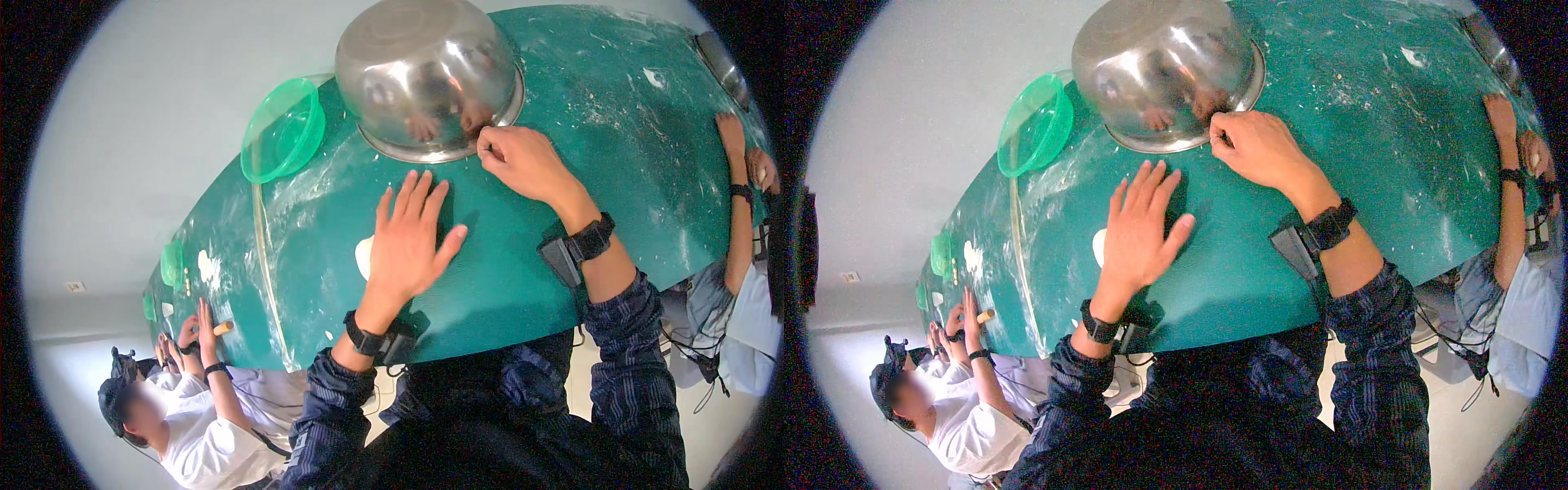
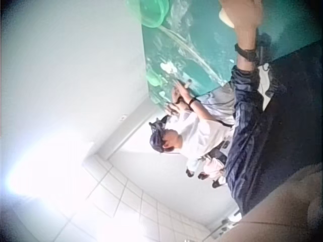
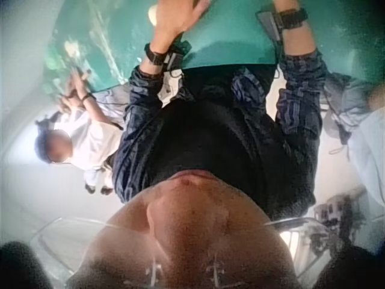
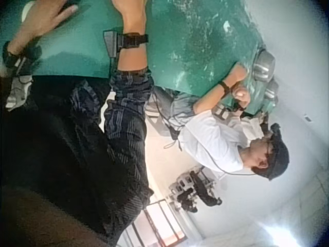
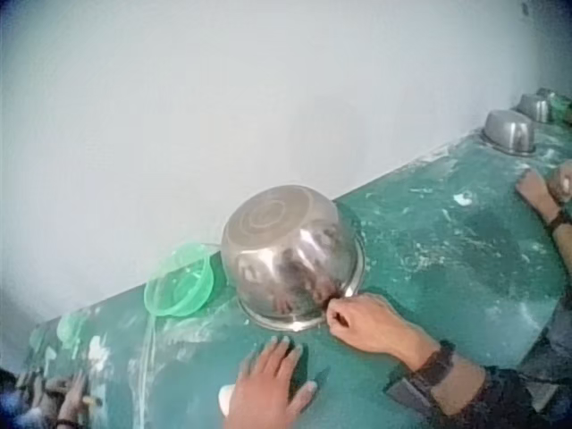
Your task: Kneading and rolling a small piece of dough on a green production table.
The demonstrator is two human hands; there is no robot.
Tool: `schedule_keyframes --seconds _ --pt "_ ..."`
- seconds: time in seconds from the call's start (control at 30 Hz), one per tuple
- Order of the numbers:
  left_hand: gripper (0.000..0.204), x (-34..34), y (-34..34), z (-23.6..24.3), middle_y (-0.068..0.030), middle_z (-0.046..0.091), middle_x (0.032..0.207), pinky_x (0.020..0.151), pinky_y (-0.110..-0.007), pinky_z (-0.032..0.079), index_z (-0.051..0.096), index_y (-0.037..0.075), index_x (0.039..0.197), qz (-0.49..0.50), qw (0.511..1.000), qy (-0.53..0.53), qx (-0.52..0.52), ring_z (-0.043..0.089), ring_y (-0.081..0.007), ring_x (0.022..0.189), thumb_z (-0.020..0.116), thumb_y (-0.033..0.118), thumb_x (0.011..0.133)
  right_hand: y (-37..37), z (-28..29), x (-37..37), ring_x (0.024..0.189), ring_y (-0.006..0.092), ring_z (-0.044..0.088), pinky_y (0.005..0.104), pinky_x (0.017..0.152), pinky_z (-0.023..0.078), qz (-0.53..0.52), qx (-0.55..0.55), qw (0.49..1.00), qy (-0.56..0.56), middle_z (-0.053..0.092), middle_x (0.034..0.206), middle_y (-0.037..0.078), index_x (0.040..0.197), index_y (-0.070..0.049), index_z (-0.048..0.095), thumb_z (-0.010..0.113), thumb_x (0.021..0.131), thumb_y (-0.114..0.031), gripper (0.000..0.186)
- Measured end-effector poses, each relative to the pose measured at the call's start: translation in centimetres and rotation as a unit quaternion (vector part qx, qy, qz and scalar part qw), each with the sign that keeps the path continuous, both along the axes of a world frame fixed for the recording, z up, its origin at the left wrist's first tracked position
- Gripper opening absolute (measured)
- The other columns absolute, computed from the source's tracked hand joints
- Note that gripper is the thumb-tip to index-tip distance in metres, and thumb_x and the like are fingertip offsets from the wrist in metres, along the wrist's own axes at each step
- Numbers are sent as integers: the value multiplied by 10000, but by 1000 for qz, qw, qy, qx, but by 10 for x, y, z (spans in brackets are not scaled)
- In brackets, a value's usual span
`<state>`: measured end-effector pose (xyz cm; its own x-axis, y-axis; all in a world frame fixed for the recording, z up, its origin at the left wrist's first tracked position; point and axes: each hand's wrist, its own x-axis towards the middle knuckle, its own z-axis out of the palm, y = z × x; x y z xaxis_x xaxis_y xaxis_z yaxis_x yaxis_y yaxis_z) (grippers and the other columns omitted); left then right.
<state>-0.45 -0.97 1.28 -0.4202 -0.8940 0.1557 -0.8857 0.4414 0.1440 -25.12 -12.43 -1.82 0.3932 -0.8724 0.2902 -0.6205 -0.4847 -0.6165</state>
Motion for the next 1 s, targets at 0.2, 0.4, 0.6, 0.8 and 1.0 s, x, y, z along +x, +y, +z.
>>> schedule_keyframes --seconds 0.2,0.4,0.6,0.8,1.0 --pt "364 45 4 -12 -129 696 1421 1226 -598 341 756 97 1271 -22 977 168 -128 581 -384 1387 597 319 1031 -4 -3 -5 836 413 738 546 750 566 4 27 1000 -2 767 870 157 973 -95 725 687 962 -252 162" --pt "378 44 49 -13 -134 684 1397 1147 -557 432 732 88 1213 132 987 75 -58 582 -397 1352 725 374 967 -4 -2 -4 836 410 736 547 747 561 8 24 1000 0 767 868 151 967 -95 728 688 960 -254 163" --pt "641 39 85 4 -190 615 1459 1139 -586 455 635 57 1313 119 992 24 -39 527 -434 1410 910 363 821 -3 -5 -6 829 407 729 545 750 556 -1 15 1000 4 758 861 146 966 -99 720 688 962 -254 158" --pt "461 58 106 -17 -174 701 1367 1227 -582 454 587 60 1251 64 973 221 -33 672 -433 1304 847 191 894 -2 -3 -1 824 405 731 548 740 553 11 6 1000 -1 753 855 147 968 -99 712 689 962 -251 154" --pt "198 87 109 -3 -220 685 1500 1202 -502 470 670 47 1263 166 907 386 15 623 -396 1438 640 111 1078 1 -3 -6 831 400 738 546 745 563 -4 27 1000 7 762 871 143 966 -96 709 697 960 -252 157"
